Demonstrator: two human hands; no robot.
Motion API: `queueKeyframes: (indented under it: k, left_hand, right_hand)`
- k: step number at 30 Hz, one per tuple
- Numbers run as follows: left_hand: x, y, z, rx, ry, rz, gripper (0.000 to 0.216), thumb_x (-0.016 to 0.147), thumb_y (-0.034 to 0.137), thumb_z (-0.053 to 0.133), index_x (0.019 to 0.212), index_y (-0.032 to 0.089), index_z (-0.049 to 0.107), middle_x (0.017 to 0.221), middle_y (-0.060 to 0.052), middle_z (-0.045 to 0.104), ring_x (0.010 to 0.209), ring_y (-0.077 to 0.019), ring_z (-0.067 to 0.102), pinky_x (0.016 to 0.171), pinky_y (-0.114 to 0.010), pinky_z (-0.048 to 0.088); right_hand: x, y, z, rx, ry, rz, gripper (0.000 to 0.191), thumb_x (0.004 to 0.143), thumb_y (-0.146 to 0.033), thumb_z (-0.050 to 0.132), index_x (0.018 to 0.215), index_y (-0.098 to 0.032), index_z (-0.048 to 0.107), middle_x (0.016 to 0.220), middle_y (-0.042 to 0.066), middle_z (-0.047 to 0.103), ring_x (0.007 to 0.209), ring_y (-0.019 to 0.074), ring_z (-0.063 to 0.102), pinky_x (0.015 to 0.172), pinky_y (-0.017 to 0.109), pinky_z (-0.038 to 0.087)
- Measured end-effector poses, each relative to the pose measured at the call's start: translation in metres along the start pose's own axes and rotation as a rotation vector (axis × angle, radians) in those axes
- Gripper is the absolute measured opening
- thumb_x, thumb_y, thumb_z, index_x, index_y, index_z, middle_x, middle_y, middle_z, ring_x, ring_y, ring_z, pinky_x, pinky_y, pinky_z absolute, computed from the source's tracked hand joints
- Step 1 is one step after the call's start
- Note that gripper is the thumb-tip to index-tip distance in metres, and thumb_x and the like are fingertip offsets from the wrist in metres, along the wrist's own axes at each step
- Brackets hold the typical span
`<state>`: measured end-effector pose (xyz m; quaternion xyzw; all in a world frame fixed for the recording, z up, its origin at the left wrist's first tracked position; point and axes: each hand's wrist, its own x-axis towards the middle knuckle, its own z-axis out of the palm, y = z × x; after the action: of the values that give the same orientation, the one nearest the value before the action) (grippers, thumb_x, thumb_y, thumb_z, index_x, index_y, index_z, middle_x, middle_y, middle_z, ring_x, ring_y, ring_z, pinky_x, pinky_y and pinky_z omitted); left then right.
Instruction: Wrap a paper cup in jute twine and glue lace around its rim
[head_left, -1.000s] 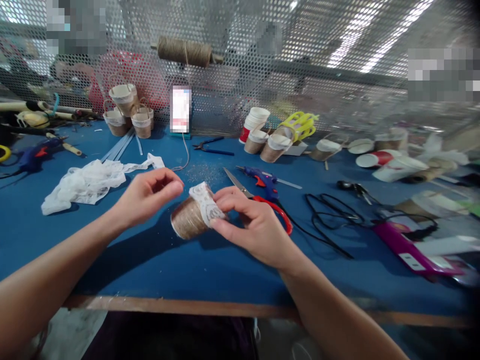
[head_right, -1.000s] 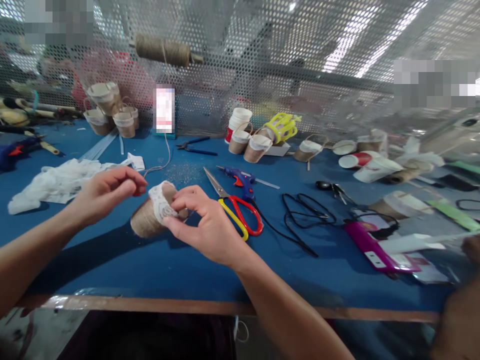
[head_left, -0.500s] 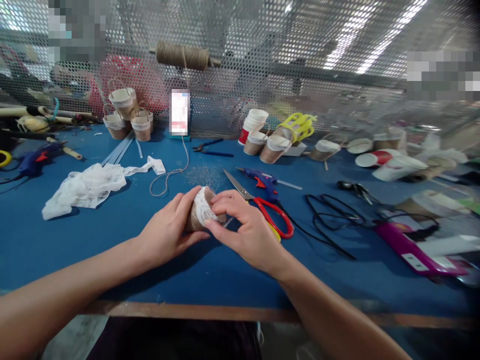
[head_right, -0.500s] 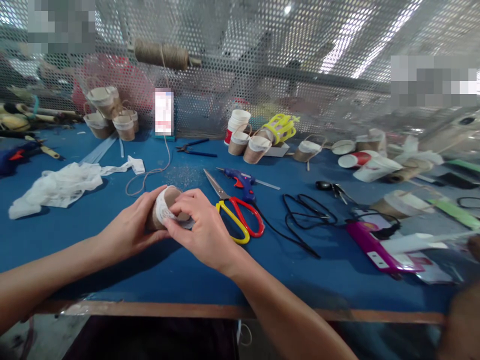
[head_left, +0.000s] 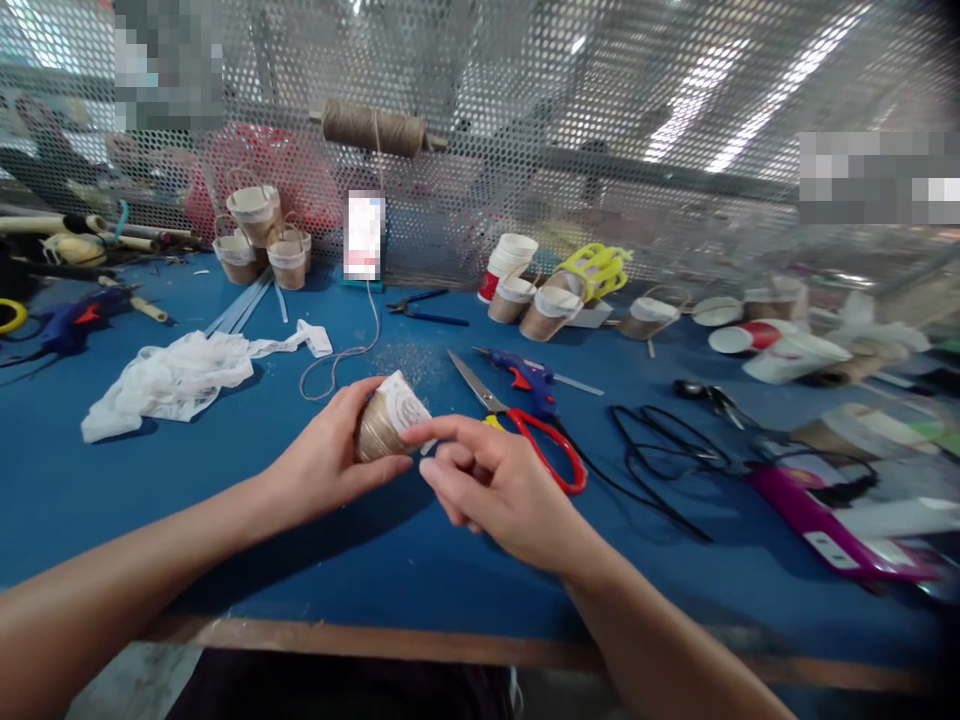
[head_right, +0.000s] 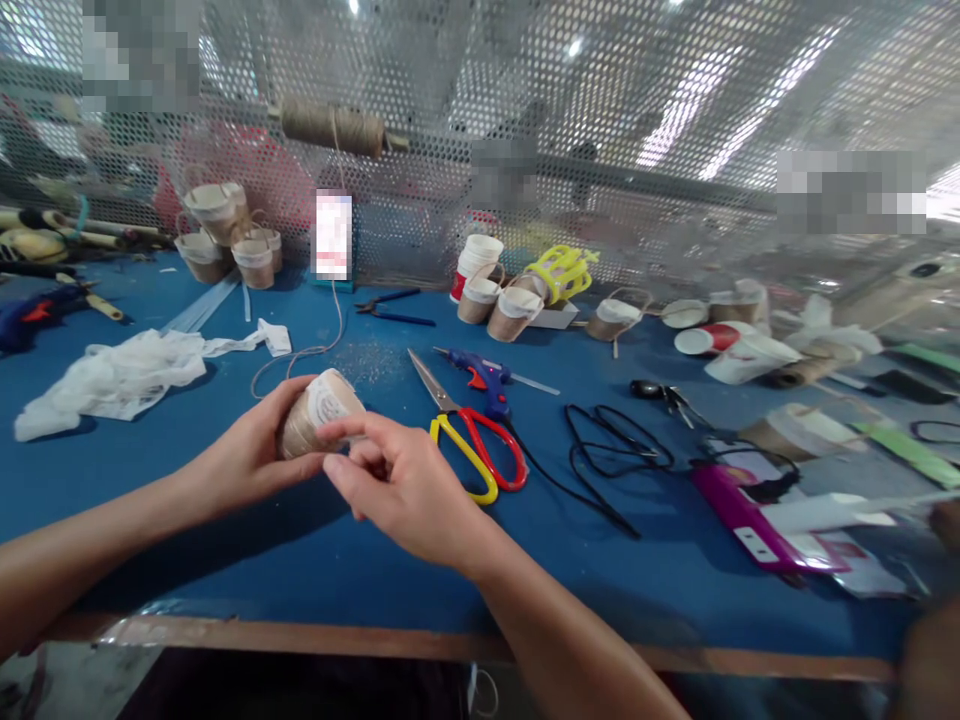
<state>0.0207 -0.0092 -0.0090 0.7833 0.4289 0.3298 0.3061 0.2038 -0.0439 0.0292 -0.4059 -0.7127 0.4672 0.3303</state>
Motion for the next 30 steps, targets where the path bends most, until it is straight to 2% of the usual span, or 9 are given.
queueKeyframes:
  k: [6, 16, 24, 30]
  left_hand:
    - [-0.001, -0.0014, -0.0005, 0.152, 0.061, 0.06, 0.061, 0.075, 0.038, 0.06, 0.126, 0.015, 0.034, 0.118, -0.015, 0.05, 0.108, -0.0277, 0.052, 0.09, -0.047, 0.044]
    - [-0.0039, -0.0015, 0.0022, 0.348, 0.04, 0.079, 0.068, 0.075, 0.032, 0.061, 0.132, 0.017, 0.027, 0.104, -0.01, 0.046, 0.083, -0.0221, 0.056, 0.072, -0.041, 0.052]
    - [-0.0052, -0.0036, 0.0032, 0.43, 0.057, 0.151, 0.068, 0.074, 0.027, 0.061, 0.132, 0.022, 0.025, 0.103, -0.008, 0.044, 0.081, -0.0211, 0.058, 0.066, -0.038, 0.055]
    - [-0.0062, -0.0038, 0.0022, 0.519, 0.072, 0.194, 0.068, 0.076, 0.026, 0.06, 0.133, 0.024, 0.023, 0.103, -0.008, 0.044, 0.083, -0.0214, 0.057, 0.068, -0.039, 0.055]
  right_hand:
    - [0.0008, -0.0024, -0.0003, 0.088, -0.007, 0.105, 0.025, 0.082, -0.024, 0.049, 0.103, -0.015, 0.055, 0.045, -0.011, 0.043, 0.035, 0.0036, 0.039, 0.034, 0.016, 0.032]
    - [0.0023, -0.0022, -0.0003, 0.066, -0.053, 0.108, 0.024, 0.08, -0.024, 0.053, 0.104, -0.016, 0.054, 0.051, -0.01, 0.046, 0.037, 0.0027, 0.041, 0.035, 0.015, 0.033]
    - [0.0022, -0.0029, -0.004, 0.117, -0.107, 0.148, 0.026, 0.08, -0.025, 0.054, 0.104, -0.016, 0.054, 0.05, -0.01, 0.048, 0.034, 0.0018, 0.039, 0.033, 0.013, 0.032]
    - [0.0029, -0.005, -0.0072, 0.109, -0.124, 0.206, 0.028, 0.081, -0.026, 0.054, 0.108, -0.017, 0.053, 0.048, -0.01, 0.05, 0.032, 0.0015, 0.038, 0.031, 0.012, 0.031]
